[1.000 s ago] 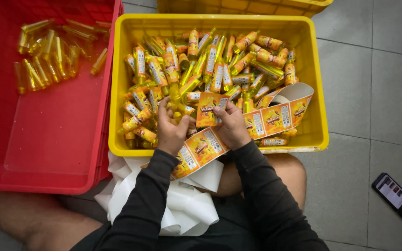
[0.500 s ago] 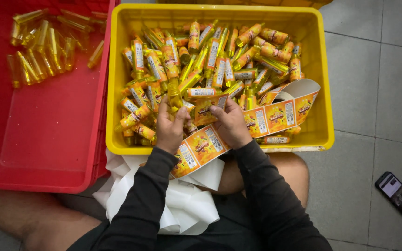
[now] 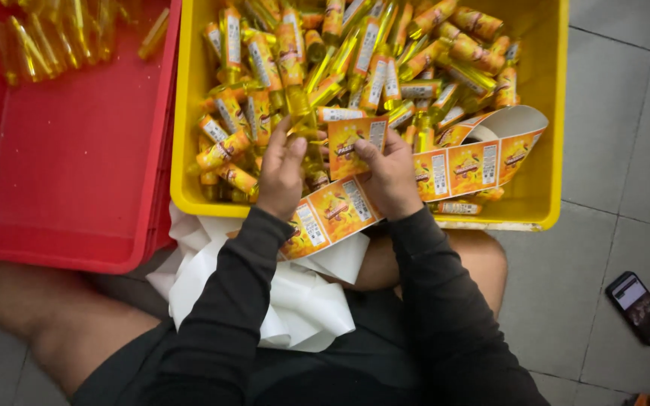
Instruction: The person sits on the floor and applies labels from a continuous roll onto small yellow bottles. They pick up a bottle from a yellow crate, wrap the label around it, and place the labeled bottle into a red tray. The process is repeated for multiple bottles.
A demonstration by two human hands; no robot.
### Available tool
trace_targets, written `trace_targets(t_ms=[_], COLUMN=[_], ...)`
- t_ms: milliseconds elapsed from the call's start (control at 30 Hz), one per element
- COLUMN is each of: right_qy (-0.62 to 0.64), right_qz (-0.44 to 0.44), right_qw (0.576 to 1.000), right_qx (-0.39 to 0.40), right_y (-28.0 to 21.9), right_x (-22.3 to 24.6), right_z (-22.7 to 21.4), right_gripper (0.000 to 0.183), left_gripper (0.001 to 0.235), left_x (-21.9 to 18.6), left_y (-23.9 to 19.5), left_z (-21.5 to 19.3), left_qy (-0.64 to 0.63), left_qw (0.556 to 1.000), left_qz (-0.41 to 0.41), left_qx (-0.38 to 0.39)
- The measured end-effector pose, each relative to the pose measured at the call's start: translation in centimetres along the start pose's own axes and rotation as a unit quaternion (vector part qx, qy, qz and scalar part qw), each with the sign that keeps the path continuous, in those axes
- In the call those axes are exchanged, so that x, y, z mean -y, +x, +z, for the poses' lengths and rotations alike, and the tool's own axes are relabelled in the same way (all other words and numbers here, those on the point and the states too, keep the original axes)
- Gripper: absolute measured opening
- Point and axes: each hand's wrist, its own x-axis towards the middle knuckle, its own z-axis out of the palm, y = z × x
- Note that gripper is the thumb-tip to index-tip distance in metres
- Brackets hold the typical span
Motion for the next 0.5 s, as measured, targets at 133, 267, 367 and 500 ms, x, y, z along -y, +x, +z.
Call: trace_targets(t_ms=[133,267,367,500], right_qy=[-0.012,-0.023,-0.044,-0.048], right_qz=[-0.005,-0.008,-0.014,-0.016], right_qw=[1.000,1.000,0.999,0.999], right_qx=[-0.004,0.004,0.016,0.011], right_y=[0.2,0.4,0.5,0.7], right_x=[-0.9,-1.2,-1.4,-1.9], right_z=[-0.8,-1.2,-1.6,-2.2], right_gripper=[0.015,0.015,0.017,0.020], left_gripper=[0.051,0.051,0.054,0.048], left_x=[1.1,2.3,1.8,0.8], left_y=[0.1,0.4,0.2,0.0], left_z=[-0.3,-1.4,-1.0,-0.6], left_qy=[0.014,0.030,0.059,0.071], left_qw=[1.000,0.999,0.997,0.995], left_qz=[0.008,0.038,0.053,0.067], left_qx=[-0.007,-0.007,0.001,0.024])
